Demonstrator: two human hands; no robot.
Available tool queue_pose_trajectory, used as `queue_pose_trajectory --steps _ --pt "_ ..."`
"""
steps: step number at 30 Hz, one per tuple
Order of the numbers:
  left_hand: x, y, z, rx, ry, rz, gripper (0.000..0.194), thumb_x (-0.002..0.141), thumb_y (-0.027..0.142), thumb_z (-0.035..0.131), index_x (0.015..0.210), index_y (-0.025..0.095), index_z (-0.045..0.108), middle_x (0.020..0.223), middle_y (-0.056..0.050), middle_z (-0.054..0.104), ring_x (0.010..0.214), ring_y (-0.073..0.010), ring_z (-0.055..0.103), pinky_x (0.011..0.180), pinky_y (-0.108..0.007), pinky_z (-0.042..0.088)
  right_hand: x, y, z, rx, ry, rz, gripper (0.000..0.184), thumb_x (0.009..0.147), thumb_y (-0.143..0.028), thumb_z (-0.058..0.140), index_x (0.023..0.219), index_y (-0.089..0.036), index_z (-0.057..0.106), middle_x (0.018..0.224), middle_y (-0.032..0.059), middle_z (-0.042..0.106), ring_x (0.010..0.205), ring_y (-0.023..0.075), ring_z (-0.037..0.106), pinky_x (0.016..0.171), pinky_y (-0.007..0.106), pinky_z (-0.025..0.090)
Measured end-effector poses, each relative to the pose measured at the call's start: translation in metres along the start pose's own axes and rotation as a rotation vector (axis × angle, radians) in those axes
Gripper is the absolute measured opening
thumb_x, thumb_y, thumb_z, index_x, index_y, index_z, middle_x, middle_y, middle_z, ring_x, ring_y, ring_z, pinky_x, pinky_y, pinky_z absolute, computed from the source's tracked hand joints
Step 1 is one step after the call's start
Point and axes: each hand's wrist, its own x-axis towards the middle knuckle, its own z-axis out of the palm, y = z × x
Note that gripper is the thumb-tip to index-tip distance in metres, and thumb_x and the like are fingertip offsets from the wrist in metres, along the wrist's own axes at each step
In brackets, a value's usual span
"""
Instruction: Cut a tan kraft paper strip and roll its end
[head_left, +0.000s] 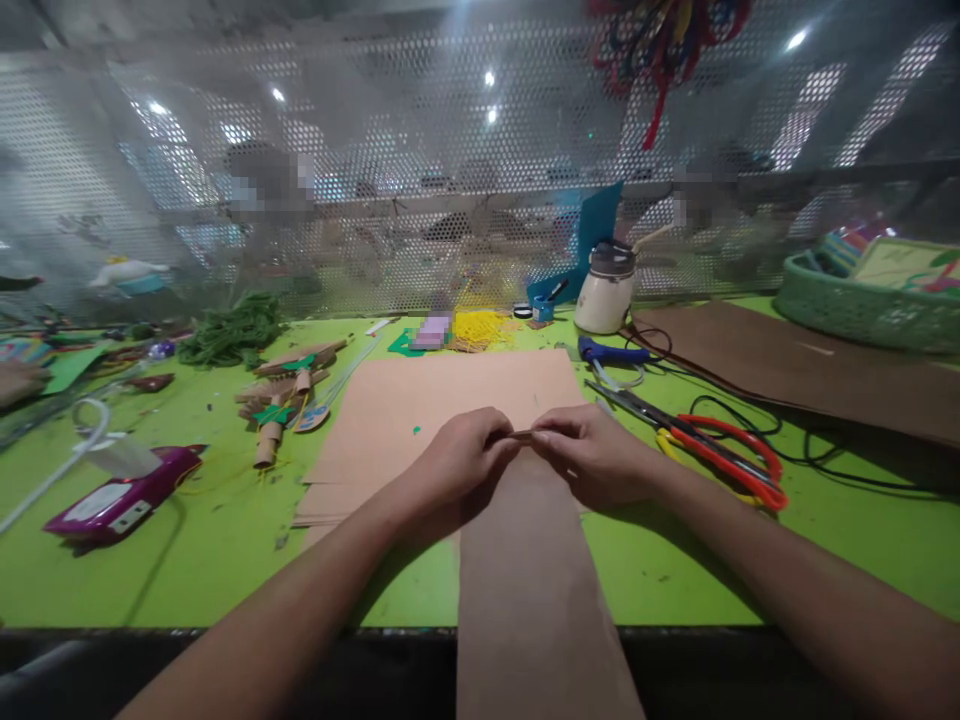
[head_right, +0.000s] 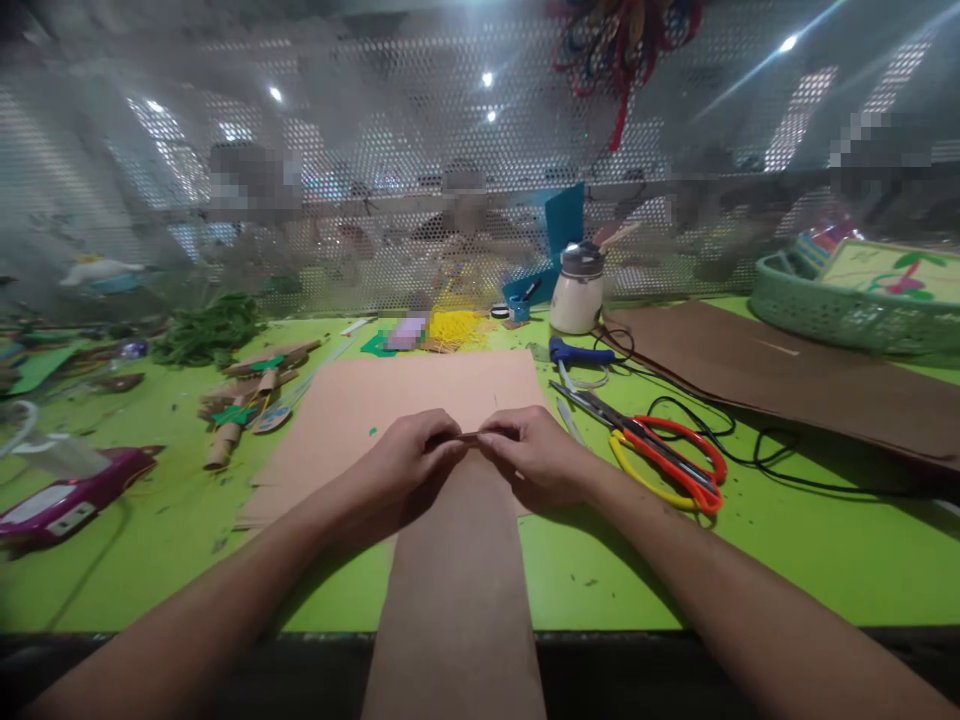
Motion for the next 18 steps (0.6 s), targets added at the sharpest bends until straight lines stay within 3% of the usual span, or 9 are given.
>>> queue_pose_trajectory --steps 6,10,18 --pt "-0.002 -0.003 0.003 -0.298 -0.014 -0.102 0.019 0.081 0.030 0.049 0.083 0.015 0.061 0.073 -0.001 0.058 0.063 -0.0114 0.048 0.052 -0.020 0.034 0.002 0.007 0.003 0.165 0.066 0.080 0.026 0.077 -0.037 0.058 0.070 -0.013 0.062 0.045 -0.0051 0.041 0.042 0.0069 0.033 0.041 0.022 0.020" --pt "0.001 -0.012 0.002 -0.447 -0.116 -0.140 0.020 0.078 0.031 0.055 0.085 0.014 0.063 0.073 -0.002 0.059 0.062 -0.0117 0.049 0.054 -0.021 0.036 0.003 0.012 0.005 0.180 0.069 0.085 0.024 0.076 -0.036 0.059 0.068 -0.014 0.061 0.047 -0.0044 0.042 0.043 0.0073 0.034 0.042 0.022 0.023" --pt "0.004 -0.020 -0.017 -0.407 -0.190 -0.120 0.021 0.076 0.032 0.057 0.078 0.012 0.064 0.065 0.001 0.056 0.059 -0.0104 0.048 0.056 -0.021 0.036 0.005 0.012 0.003 0.297 0.117 0.115 0.021 0.072 -0.034 0.063 0.070 -0.014 0.061 0.055 -0.0031 0.045 0.050 0.0083 0.039 0.046 0.023 0.029"
